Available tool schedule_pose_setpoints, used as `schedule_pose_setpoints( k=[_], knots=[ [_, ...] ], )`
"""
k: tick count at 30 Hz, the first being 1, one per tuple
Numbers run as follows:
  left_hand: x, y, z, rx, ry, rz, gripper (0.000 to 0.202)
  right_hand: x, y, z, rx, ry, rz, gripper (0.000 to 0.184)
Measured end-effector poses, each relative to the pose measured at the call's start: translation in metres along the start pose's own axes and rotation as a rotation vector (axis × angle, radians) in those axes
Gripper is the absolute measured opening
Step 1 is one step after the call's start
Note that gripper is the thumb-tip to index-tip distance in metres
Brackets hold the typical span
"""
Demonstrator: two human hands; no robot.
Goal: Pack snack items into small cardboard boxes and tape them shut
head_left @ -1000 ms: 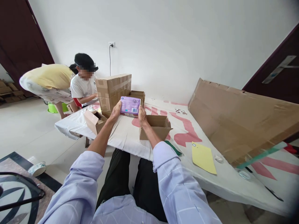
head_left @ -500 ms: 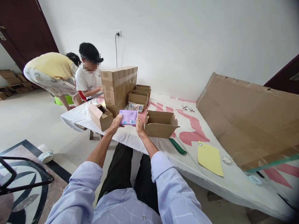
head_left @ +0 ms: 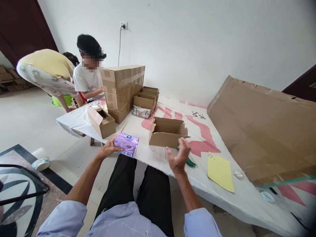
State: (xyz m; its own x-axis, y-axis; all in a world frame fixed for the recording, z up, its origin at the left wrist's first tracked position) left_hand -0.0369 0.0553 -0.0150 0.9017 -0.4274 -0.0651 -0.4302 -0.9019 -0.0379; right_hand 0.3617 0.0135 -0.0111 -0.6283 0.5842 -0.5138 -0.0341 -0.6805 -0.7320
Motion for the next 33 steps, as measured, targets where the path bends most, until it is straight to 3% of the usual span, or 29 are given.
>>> schedule_pose_setpoints(
  k=[3, 5, 8, 12, 19, 22, 27, 31, 33],
  knots=[
    [0.002, -0.001, 0.006, -0.012, -0.029, -0.038, 0.079, -0.031, -0.017, -0.049, 0.199, -0.020, -0.061, 0.095],
    [0.007, -0.005, 0.007, -0.026, -0.022, -0.028, 0.077, -0.034, -0.028, -0.075, 0.314, -0.147, 0.062, 0.101],
    [0.020, -0.014, 0.005, -0.034, -0.015, 0.036, 0.074, -0.020, -0.036, -0.094, 0.408, -0.336, 0.294, 0.093],
    [0.035, -0.027, 0.005, -0.010, -0.021, 0.083, 0.074, -0.002, -0.033, -0.095, 0.457, -0.367, 0.322, 0.087],
    [0.033, -0.051, 0.015, 0.014, 0.008, 0.086, 0.078, 0.008, -0.037, -0.086, 0.458, -0.490, 0.439, 0.129],
    [0.031, -0.055, 0.022, 0.022, 0.001, 0.095, 0.074, 0.010, -0.048, -0.084, 0.465, -0.561, 0.495, 0.133],
    [0.027, -0.058, 0.036, 0.039, -0.003, 0.092, 0.080, 0.012, -0.063, -0.090, 0.537, -0.568, 0.521, 0.128],
    [0.016, -0.063, 0.043, 0.049, -0.065, 0.087, 0.080, 0.015, -0.071, -0.103, 0.521, -0.487, 0.551, 0.101],
    [0.012, -0.064, 0.044, 0.049, -0.099, 0.084, 0.083, 0.018, -0.074, -0.107, 0.438, -0.382, 0.494, 0.088]
  ],
)
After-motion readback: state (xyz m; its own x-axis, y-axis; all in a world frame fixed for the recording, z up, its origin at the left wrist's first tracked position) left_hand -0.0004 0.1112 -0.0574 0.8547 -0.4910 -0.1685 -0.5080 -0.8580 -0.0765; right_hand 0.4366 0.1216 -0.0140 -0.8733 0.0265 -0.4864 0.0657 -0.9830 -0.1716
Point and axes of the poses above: each hand's wrist, its own y-axis away from the middle knuckle, its own x-axis out of the palm, z = x × y, the point moved 2 cm from there along -y, towards the middle knuckle, and after that the axes turned 15 degrees about z, right-handed, at the moved point
